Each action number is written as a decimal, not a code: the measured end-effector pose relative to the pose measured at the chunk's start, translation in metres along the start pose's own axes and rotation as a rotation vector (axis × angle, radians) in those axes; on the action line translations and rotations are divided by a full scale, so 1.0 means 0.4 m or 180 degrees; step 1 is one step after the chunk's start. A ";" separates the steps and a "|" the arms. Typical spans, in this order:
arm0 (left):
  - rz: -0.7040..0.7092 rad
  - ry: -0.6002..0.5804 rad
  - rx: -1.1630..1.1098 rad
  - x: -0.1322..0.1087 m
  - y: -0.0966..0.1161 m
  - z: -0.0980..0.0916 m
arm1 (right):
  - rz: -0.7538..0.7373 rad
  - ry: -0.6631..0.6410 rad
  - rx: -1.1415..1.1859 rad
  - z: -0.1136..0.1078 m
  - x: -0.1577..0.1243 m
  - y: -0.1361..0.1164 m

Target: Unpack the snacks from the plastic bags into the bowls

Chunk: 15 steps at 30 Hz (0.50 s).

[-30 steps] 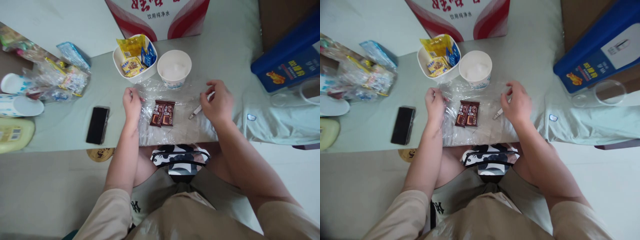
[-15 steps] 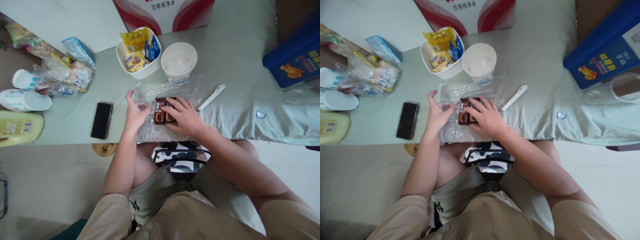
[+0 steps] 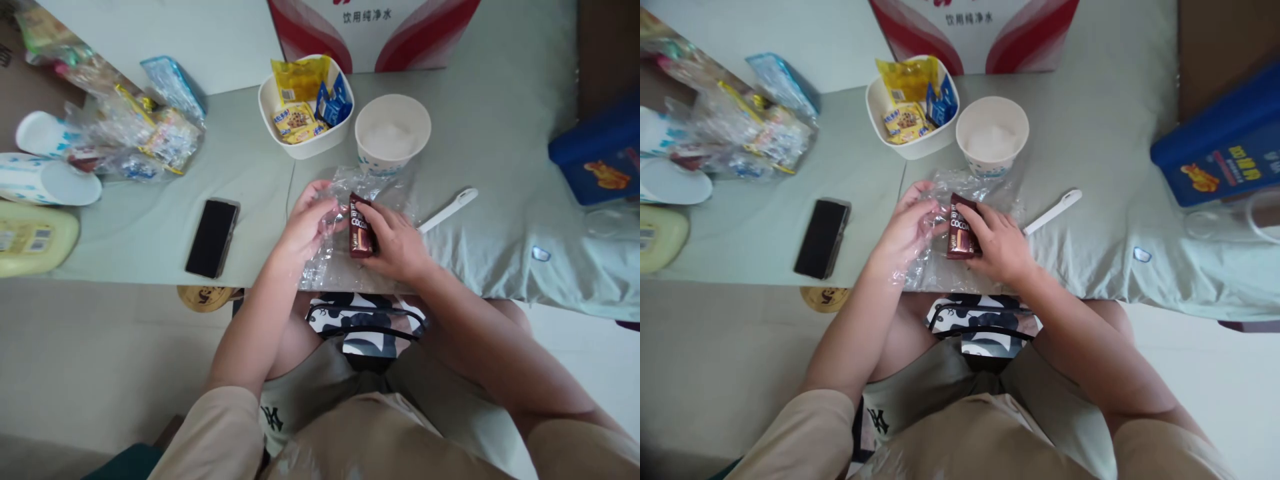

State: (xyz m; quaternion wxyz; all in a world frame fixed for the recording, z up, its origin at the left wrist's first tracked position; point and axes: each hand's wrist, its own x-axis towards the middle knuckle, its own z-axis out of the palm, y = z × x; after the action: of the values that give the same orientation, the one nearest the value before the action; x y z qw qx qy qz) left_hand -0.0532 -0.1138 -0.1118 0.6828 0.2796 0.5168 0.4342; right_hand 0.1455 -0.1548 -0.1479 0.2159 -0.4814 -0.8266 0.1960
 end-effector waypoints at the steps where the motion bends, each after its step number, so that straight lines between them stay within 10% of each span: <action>1: -0.0016 -0.0013 -0.0063 0.006 -0.001 -0.001 | -0.0034 0.0039 0.0071 -0.003 -0.001 0.008; 15: -0.0110 -0.0136 -0.0416 0.013 -0.010 -0.002 | 0.0514 0.1403 -0.0244 -0.043 -0.002 0.024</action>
State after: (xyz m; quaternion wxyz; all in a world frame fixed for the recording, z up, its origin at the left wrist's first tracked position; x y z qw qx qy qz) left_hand -0.0521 -0.1111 -0.1178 0.7179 0.2346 0.4774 0.4491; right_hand 0.1620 -0.1490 -0.1387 0.3564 -0.5849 -0.7251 0.0712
